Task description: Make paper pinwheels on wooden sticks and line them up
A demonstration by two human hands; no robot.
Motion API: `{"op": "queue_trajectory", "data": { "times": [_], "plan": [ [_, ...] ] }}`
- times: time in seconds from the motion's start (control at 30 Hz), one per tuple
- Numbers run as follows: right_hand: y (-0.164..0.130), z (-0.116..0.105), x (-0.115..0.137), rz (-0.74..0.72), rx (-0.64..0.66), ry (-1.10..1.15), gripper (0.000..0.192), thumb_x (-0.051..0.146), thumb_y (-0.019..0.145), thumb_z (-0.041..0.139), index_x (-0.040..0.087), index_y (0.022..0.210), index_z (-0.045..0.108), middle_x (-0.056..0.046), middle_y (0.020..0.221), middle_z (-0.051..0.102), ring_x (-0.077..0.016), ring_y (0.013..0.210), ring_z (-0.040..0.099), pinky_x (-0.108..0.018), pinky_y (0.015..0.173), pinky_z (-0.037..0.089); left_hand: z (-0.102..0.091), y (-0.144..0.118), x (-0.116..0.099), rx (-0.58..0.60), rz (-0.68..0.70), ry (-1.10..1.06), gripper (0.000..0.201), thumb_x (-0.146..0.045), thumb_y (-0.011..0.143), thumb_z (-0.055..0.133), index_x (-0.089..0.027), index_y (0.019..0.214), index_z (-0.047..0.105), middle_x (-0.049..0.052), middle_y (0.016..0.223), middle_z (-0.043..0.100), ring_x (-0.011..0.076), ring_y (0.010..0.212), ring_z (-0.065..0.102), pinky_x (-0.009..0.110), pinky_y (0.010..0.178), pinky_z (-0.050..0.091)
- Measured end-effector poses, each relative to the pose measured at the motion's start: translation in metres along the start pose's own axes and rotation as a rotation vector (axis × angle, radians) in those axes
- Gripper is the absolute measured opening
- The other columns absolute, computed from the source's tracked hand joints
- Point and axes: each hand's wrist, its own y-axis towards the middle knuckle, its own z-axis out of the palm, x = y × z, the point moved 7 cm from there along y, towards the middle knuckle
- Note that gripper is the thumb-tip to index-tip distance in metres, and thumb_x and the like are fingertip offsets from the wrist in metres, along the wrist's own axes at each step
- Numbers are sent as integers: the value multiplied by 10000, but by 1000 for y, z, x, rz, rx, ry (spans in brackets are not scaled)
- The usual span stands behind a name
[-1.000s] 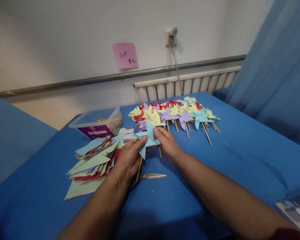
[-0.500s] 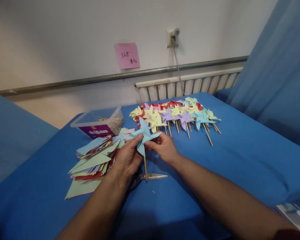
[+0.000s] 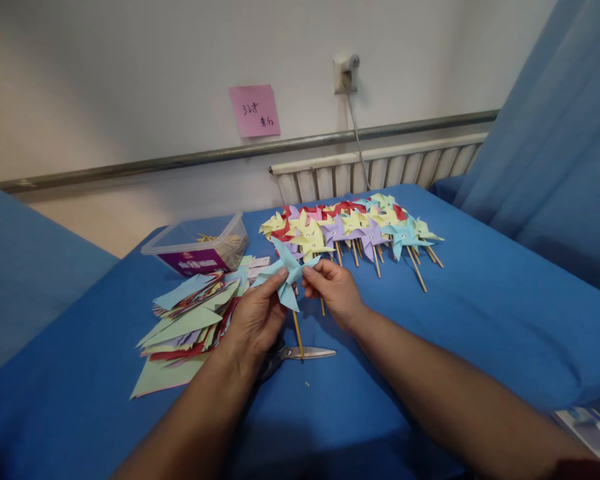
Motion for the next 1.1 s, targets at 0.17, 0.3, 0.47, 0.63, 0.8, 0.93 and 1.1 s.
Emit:
{"op": "queue_trajectory", "data": {
  "times": [0.17, 0.3, 0.47, 0.63, 0.8, 0.93, 1.1],
  "plan": [
    [0, -2, 3, -1, -17, 61, 278, 405, 718, 779, 179, 715, 618, 31, 644, 635, -69, 516, 526, -209, 520, 409, -1, 0, -1, -24, 16, -13, 241, -178, 612, 821, -120, 821, 714, 51, 802, 733, 164, 701, 657, 274, 700, 523],
    [1, -3, 7, -4, -32, 119, 299, 391, 709, 786, 189, 904, 682, 33, 697, 635, -64, 533, 514, -210, 527, 399, 0, 0, -1, -16, 25, -34, 251, -157, 614, 816, -125, 845, 722, 55, 877, 742, 175, 765, 670, 277, 729, 534],
    [4, -8, 10, -43, -73, 62, 275, 391, 676, 805, 182, 753, 644, 55, 571, 556, -67, 490, 466, -214, 487, 350, -1, 0, 3, -38, -13, -45, 282, -147, 601, 821, -143, 865, 721, 43, 868, 742, 171, 736, 666, 273, 706, 534],
    [3, -10, 5, -8, -99, 74, 332, 453, 690, 785, 185, 777, 610, 52, 602, 566, -65, 496, 475, -211, 483, 361, -1, 1, 2, -45, 19, -48, 270, -154, 583, 831, -140, 830, 720, 45, 863, 742, 177, 747, 671, 286, 719, 531],
    [-2, 2, -7, 72, -10, 33, 388, 466, 654, 810, 187, 811, 590, 42, 637, 601, -83, 503, 516, -226, 482, 392, -1, -2, -3, -75, 102, -16, 277, -179, 575, 840, -118, 816, 720, 46, 803, 734, 159, 716, 662, 270, 717, 516],
    [-2, 3, -5, -2, -46, -36, 368, 403, 616, 844, 185, 787, 602, 50, 589, 592, -79, 489, 492, -225, 484, 396, 1, -2, 0, -58, 110, -1, 302, -176, 569, 843, -115, 834, 713, 55, 833, 732, 158, 744, 660, 265, 731, 505],
    [-6, 8, -10, 140, 71, -75, 384, 477, 686, 779, 186, 833, 575, 31, 643, 619, -74, 474, 512, -204, 430, 352, -3, 0, -6, -75, 124, -37, 285, -185, 568, 844, -132, 800, 687, 36, 787, 716, 147, 690, 646, 269, 689, 504]
  ]
}}
